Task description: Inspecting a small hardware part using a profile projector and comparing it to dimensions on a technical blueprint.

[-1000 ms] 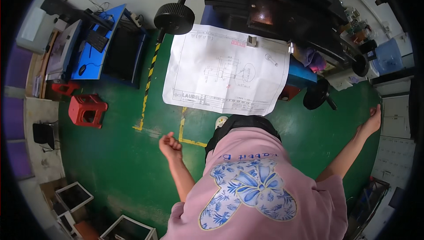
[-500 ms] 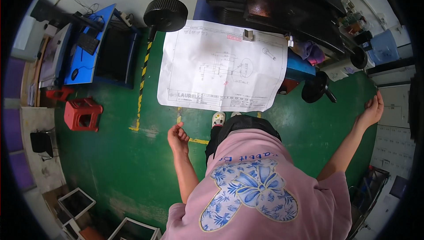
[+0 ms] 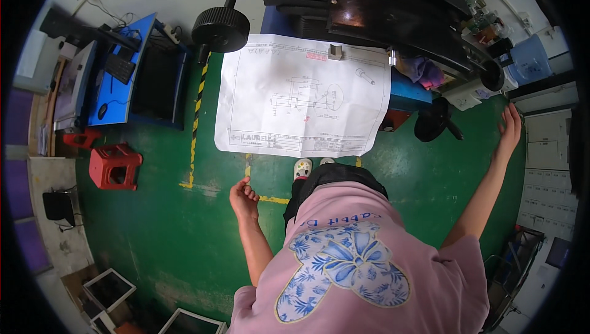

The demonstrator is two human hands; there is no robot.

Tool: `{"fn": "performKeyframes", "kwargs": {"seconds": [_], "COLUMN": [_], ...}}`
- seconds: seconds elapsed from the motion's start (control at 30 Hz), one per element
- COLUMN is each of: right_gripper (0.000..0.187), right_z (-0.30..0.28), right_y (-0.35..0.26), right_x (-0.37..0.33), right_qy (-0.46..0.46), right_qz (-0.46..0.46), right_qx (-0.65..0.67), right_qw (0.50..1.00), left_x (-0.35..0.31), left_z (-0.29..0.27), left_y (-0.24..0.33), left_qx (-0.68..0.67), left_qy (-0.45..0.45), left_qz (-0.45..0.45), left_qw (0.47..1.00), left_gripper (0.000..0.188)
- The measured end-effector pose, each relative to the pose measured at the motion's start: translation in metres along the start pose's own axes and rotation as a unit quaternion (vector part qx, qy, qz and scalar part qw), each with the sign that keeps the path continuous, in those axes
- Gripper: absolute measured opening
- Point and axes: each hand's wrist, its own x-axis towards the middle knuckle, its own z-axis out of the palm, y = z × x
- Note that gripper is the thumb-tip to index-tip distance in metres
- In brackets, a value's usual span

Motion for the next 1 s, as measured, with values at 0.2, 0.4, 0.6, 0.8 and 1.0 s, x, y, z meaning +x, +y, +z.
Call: {"fn": "performKeyframes", "kwargs": {"seconds": [0.2,0.4,0.6,0.8,1.0], "right_gripper": [0.041,0.038,0.035,0.033,0.037], "right_z": [0.016,0.030,0.035,0.040,0.048], "right_y": [0.005,0.018,0.023,0.021,0.028], "right_x": [0.022,0.028,0.031,0.036,0.053], "right_qy": [-0.110,-0.108,-0.130,-0.060,-0.082], "right_qz": [0.073,0.060,0.040,0.027,0.046], "right_qx": [0.107,0.111,0.155,0.143,0.158], "right_qw": [0.985,0.986,0.978,0.988,0.983], "left_x": [-0.004,-0.007,-0.009,-0.007,-0.003], "left_z": [0.001,-0.005,-0.006,-0.004,-0.005], "left_y": [-0.002,-0.002,-0.002,0.000,-0.002], "left_qx": [0.007,0.008,0.001,0.002,0.019], "left_qy": [-0.010,-0.003,0.010,0.003,0.000], "left_qz": [-0.001,0.002,0.008,0.007,0.011], "left_qw": [1.000,1.000,1.000,1.000,1.000], "left_gripper": [0.022,0.022,0.022,0.022,0.025]}}
